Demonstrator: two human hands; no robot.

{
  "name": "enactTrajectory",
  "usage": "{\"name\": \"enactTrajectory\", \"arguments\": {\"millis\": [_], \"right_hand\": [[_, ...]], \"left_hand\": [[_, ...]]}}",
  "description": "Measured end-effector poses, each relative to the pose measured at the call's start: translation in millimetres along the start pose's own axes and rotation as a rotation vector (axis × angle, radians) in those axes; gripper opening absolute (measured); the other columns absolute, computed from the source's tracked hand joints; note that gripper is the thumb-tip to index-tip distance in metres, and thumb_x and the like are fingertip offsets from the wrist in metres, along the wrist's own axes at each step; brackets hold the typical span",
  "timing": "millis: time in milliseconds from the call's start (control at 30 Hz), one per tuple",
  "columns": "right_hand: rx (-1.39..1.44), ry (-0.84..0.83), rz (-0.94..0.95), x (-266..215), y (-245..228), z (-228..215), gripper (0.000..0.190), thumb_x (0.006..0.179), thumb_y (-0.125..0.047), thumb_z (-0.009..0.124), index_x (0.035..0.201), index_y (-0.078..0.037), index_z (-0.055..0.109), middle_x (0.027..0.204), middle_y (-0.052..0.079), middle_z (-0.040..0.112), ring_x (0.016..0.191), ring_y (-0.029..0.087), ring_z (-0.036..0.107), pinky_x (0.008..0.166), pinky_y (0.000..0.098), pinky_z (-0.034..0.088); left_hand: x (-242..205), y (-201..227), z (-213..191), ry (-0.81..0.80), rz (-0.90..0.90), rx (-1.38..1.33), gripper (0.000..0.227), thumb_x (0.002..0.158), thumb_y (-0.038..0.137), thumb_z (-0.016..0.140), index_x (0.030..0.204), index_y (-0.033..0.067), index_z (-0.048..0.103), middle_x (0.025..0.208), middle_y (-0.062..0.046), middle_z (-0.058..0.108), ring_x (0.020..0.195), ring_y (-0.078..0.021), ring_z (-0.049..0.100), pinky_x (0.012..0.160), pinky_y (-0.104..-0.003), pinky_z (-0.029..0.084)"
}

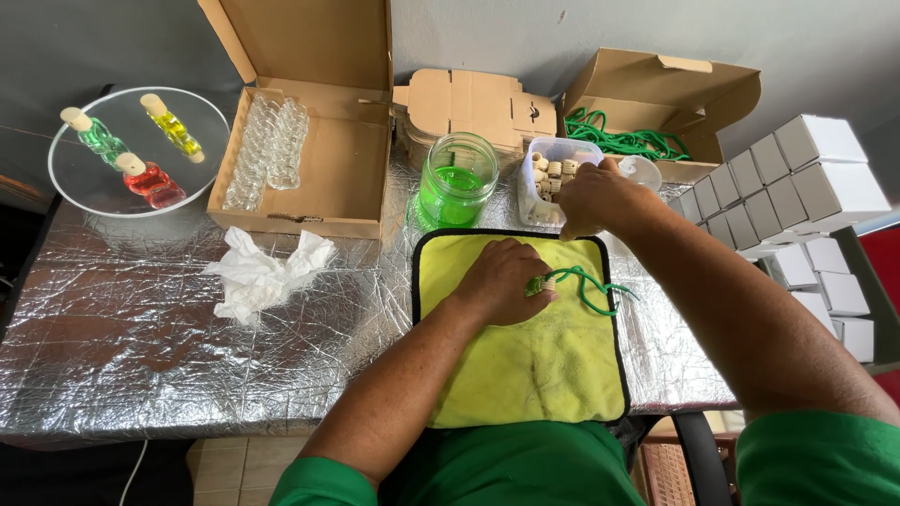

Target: The person is assembling perfume bottle caps by threading a green string through a small wooden piece on a workspace.

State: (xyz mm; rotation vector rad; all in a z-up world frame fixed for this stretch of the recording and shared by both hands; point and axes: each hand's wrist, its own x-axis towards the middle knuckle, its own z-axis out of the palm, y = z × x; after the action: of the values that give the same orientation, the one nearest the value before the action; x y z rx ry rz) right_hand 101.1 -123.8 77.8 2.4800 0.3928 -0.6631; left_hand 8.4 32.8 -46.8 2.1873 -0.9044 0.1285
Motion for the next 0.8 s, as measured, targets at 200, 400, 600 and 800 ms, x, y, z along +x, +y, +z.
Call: {"name": "enactTrajectory", "arguments": {"millis": [200, 400, 600, 800], "right_hand": [[-0.108, -0.101, -0.006, 17.0, 0.5, 1.9, 0.05, 0.084, -0.051, 0.074, 0.123, -0.02, 0.077, 0.124, 0.004, 0.075, 0.127, 0.03, 0.059, 0.107, 0.0483, 0.038], [-0.157, -0.123, -0.006, 12.8, -0.1, -0.2, 0.052, 0.082, -0.056, 0.075, 0.121, -0.022, 0.078, 0.123, 0.003, 0.075, 0.127, 0.029, 0.059, 0.106, 0.0475, 0.039], [-0.175, -0.114, -0.006, 12.4, 1.1, -4.4, 0.045, 0.083, -0.047, 0.078, 0.118, -0.019, 0.079, 0.12, 0.004, 0.076, 0.125, 0.03, 0.06, 0.105, 0.0476, 0.039], [-0.112, -0.07, -0.015, 10.9, 3.9, 6.0, 0.049, 0.082, -0.049, 0.078, 0.119, -0.018, 0.078, 0.118, 0.006, 0.077, 0.124, 0.03, 0.062, 0.107, 0.049, 0.039]], "left_hand": [[-0.1, 1.7, -3.2, -0.067, -0.046, 0.013, 0.042, 0.082, 0.047, 0.063, 0.109, 0.0185, 0.078, 0.107, -0.004, 0.072, 0.113, -0.0262, 0.064, 0.096, -0.044, 0.047], [0.6, 1.5, -2.3, -0.103, -0.042, -0.018, 0.045, 0.083, 0.047, 0.062, 0.113, 0.0172, 0.077, 0.11, -0.007, 0.072, 0.116, -0.0282, 0.063, 0.098, -0.044, 0.045], [1.1, 1.5, -4.1, -0.09, -0.024, -0.002, 0.044, 0.084, 0.047, 0.063, 0.113, 0.0165, 0.076, 0.11, -0.008, 0.072, 0.116, -0.0292, 0.063, 0.098, -0.045, 0.045], [-2.0, 6.9, -5.6, -0.107, -0.018, 0.013, 0.045, 0.084, 0.046, 0.063, 0.114, 0.0152, 0.076, 0.111, -0.009, 0.072, 0.117, -0.0294, 0.062, 0.098, -0.044, 0.045]]}}
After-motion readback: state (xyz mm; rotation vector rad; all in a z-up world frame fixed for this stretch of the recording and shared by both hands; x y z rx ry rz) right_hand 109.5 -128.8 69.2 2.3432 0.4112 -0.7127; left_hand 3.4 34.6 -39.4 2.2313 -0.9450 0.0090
